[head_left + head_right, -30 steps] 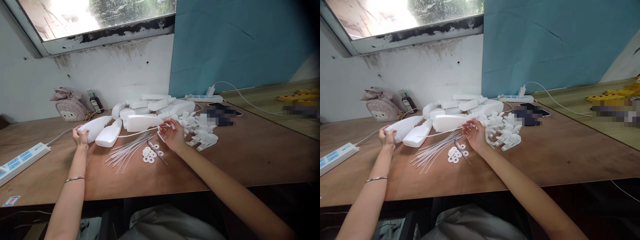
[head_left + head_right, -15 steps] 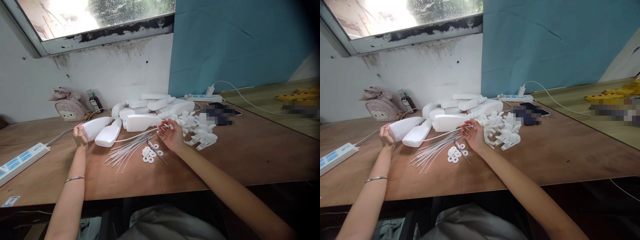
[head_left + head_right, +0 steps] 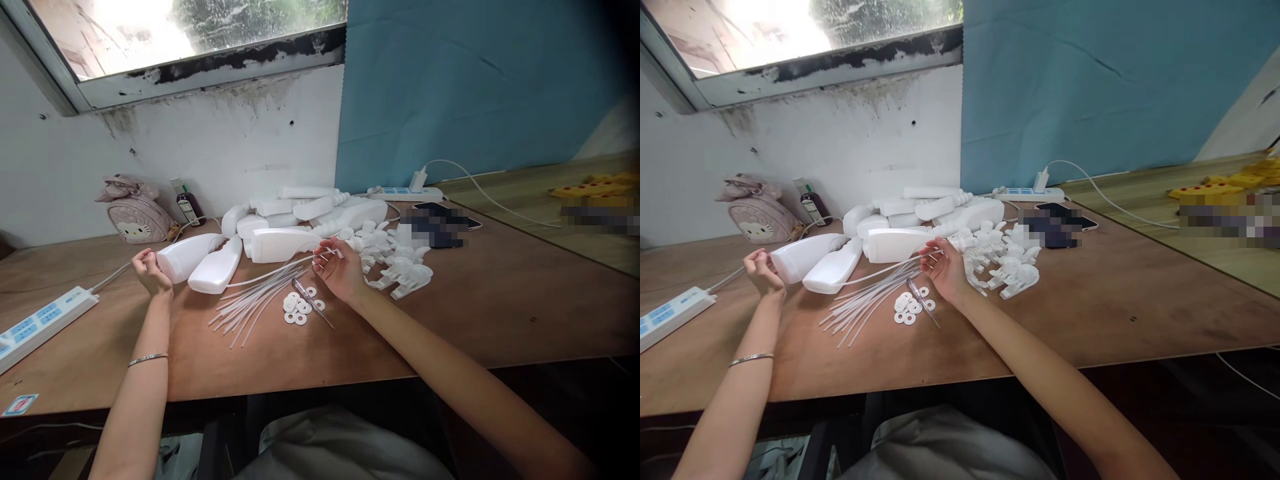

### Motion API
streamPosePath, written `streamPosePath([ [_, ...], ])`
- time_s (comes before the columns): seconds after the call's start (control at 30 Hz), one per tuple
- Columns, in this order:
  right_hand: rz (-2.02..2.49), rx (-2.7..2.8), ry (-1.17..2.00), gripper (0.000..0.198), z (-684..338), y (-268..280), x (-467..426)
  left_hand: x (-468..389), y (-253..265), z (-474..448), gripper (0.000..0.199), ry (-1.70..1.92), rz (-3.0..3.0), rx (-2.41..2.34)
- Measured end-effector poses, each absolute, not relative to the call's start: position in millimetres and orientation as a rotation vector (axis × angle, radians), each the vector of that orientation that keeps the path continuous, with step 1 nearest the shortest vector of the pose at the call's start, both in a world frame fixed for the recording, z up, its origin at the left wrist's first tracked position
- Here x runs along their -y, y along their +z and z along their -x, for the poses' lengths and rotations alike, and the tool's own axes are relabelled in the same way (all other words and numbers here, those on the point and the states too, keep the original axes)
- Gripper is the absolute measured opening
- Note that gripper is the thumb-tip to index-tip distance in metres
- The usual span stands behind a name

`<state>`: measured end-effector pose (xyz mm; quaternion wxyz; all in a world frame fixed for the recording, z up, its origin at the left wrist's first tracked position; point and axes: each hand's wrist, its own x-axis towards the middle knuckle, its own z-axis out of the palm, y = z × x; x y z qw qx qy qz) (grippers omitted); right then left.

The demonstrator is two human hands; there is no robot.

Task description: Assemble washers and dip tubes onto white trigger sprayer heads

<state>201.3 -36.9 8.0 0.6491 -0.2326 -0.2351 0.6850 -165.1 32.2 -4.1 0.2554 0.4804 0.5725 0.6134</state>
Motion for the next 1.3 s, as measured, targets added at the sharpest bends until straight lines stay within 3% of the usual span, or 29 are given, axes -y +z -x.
streamPosePath([
  [0.1,0.523,0.592,1.553,0.012,-198.6,8.0,37.6,-33.0,-5.6,165.0,0.026,2.134,-1.319,-1.718],
  [0.2,0.512,0.641,1.581,0.02,-195.0,7.6,38.9,-35.3,-5.5,162.2,0.02,2.162,-1.394,-1.783],
  [0.4,0.473,0.731,1.649,0.015,-191.9,5.3,39.6,-33.6,-0.6,157.3,0.016,2.284,-1.382,-1.801],
  [0.67,0.478,1.031,1.692,0.033,-189.6,-0.3,41.6,-19.5,17.0,127.0,0.013,2.443,-1.508,-1.641],
  [0.8,0.49,1.146,1.734,0.03,-187.5,-6.1,41.7,-12.2,34.6,81.4,0.021,2.089,-1.784,-1.241],
  [0.93,0.53,1.228,1.798,0.03,-186.4,-12.6,39.6,5.9,44.4,28.8,0.035,1.325,-2.152,-0.898],
  [1.03,0.528,1.265,1.826,0.032,-186.3,-15.2,39.0,20.4,41.8,2.4,0.044,0.925,-2.096,-0.765],
  [1.3,0.601,1.416,1.879,0.028,-182.3,-7.2,48.9,37.9,23.9,-9.9,0.041,0.826,-1.71,-0.853],
])
